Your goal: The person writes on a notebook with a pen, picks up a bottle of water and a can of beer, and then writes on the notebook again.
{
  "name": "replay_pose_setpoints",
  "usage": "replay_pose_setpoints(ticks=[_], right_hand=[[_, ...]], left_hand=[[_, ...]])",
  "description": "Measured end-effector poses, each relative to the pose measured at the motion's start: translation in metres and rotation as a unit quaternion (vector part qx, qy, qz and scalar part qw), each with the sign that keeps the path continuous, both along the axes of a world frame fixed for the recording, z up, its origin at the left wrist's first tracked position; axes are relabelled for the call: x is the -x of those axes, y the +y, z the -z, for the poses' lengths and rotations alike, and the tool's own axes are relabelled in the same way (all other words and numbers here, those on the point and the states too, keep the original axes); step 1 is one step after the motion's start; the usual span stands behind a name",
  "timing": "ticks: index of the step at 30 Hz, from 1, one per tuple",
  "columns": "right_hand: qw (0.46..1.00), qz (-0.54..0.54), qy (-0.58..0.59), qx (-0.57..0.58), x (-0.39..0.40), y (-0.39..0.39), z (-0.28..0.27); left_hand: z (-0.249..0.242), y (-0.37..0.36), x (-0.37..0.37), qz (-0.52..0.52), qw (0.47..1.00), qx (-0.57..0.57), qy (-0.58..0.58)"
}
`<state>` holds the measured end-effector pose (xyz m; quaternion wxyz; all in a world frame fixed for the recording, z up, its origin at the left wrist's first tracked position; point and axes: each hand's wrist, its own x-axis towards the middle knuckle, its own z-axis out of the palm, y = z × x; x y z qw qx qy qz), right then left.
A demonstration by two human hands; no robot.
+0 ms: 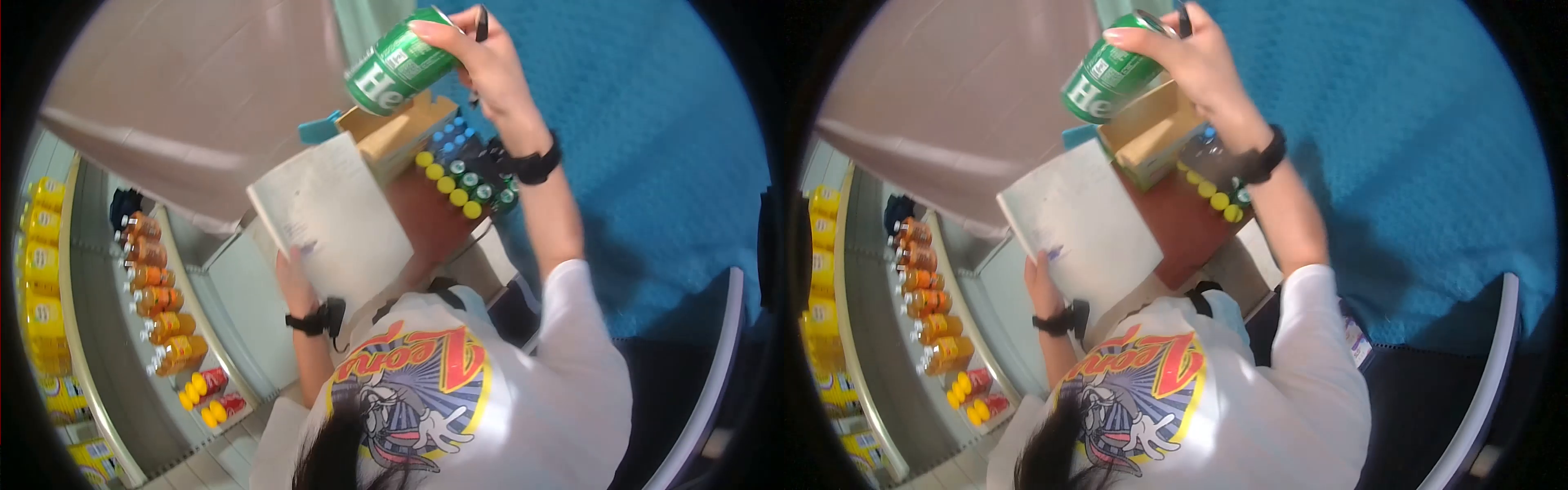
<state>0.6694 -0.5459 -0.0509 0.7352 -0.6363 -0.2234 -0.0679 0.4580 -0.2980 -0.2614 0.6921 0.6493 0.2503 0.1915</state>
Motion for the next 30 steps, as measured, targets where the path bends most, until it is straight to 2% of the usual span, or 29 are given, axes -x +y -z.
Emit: replay_pose_setpoints(ticks=[2, 3, 6, 11, 14, 19, 25, 28, 30], right_hand=[[0.982, 0.02, -0.071, 0.174, 0.016, 0.007, -0.017], [0.983, -0.019, -0.068, 0.17, 0.028, 0.012, -0.021], [0.973, -0.186, -0.046, 0.128, 0.047, 0.025, -0.01], [0.932, -0.33, 0.008, 0.147, 0.06, 0.042, -0.024], [0.91, -0.389, -0.004, 0.143, 0.062, 0.051, -0.039], [0.914, -0.367, 0.056, 0.162, 0.085, 0.047, -0.056], [0.81, -0.578, 0.095, -0.034, 0.051, 0.042, -0.034], [0.696, -0.689, 0.073, -0.187, 0.05, 0.053, -0.012], [0.637, -0.725, 0.061, -0.254, 0.053, 0.058, -0.017]], left_hand=[[-0.004, -0.001, 0.0, 0.011, 1.0, -0.021, -0.017], [-0.008, -0.004, -0.002, 0.018, 0.998, -0.035, -0.041], [-0.025, -0.018, 0.0, 0.038, 0.991, 0.03, -0.122], [-0.049, -0.026, 0.003, 0.09, 0.979, 0.139, -0.12], [-0.076, -0.034, 0.005, 0.106, 0.967, 0.2, -0.115], [-0.091, -0.044, 0.009, 0.109, 0.958, 0.216, -0.151], [-0.091, -0.053, 0.01, 0.085, 0.958, 0.231, -0.145], [-0.086, -0.051, 0.013, 0.089, 0.961, 0.226, -0.131], [-0.085, -0.048, 0.013, 0.087, 0.962, 0.224, -0.13]])
